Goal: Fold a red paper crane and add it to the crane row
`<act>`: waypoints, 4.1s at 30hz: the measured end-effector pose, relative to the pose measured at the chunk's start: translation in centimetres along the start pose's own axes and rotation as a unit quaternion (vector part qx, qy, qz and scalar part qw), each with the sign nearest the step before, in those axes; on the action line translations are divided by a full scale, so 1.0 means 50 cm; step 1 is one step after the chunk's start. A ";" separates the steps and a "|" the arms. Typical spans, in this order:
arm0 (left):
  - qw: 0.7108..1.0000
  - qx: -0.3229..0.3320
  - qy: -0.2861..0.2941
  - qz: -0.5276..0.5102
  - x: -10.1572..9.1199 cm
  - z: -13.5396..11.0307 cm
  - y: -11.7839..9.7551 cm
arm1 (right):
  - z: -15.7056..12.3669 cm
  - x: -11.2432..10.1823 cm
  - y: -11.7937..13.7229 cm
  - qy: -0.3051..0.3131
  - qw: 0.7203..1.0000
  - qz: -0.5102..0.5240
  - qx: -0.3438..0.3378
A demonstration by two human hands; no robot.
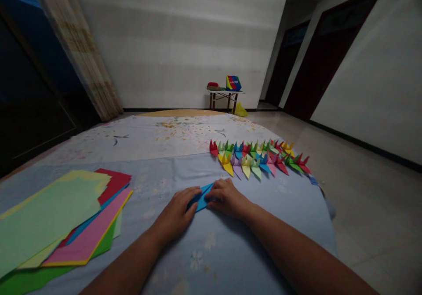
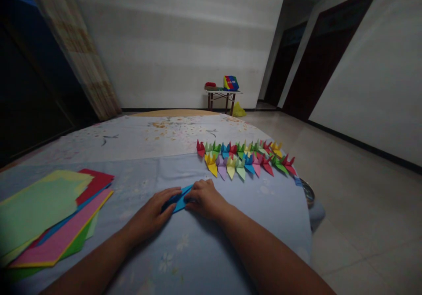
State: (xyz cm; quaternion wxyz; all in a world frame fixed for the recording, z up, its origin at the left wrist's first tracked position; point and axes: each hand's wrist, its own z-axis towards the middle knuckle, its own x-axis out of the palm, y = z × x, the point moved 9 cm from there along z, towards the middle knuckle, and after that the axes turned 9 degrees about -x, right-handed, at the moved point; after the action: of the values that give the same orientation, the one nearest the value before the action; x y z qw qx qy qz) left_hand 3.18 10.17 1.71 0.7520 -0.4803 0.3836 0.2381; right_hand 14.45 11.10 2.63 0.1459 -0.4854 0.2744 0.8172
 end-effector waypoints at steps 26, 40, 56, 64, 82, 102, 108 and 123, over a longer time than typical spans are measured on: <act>0.985 0.007 0.087 0.148 0.006 -0.025 -0.063 | -0.004 -0.004 0.032 0.012 0.999 0.043 0.000; 0.993 0.080 0.028 0.086 -0.006 -0.009 -0.045 | -0.004 -0.010 0.007 0.008 1.000 0.012 0.018; 0.993 0.016 0.030 0.116 -0.018 -0.008 -0.037 | 0.000 0.003 -0.025 0.021 0.997 0.042 0.055; 0.993 0.012 0.025 0.114 -0.014 -0.010 -0.040 | 0.005 0.009 -0.013 0.035 0.998 0.014 0.050; 0.992 -0.007 0.046 0.114 0.000 -0.019 -0.046 | -0.010 -0.001 0.009 0.020 0.999 0.048 0.013; 0.994 -0.099 -0.010 0.047 -0.004 -0.012 -0.017 | -0.003 0.015 -0.009 0.025 0.993 0.048 0.102; 0.991 -0.129 -0.013 0.034 -0.003 -0.011 -0.005 | 0.000 0.016 -0.008 0.041 0.992 0.053 0.104; 0.983 -0.176 -0.013 0.051 0.001 -0.006 0.000 | 0.007 0.020 -0.014 0.052 0.988 0.048 0.139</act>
State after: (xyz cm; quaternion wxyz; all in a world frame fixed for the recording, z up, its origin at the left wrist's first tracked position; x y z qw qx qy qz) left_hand 3.10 9.89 1.60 0.6474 -0.5820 0.3498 0.3461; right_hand 14.07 11.83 1.64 0.1575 -0.4886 0.4155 0.7509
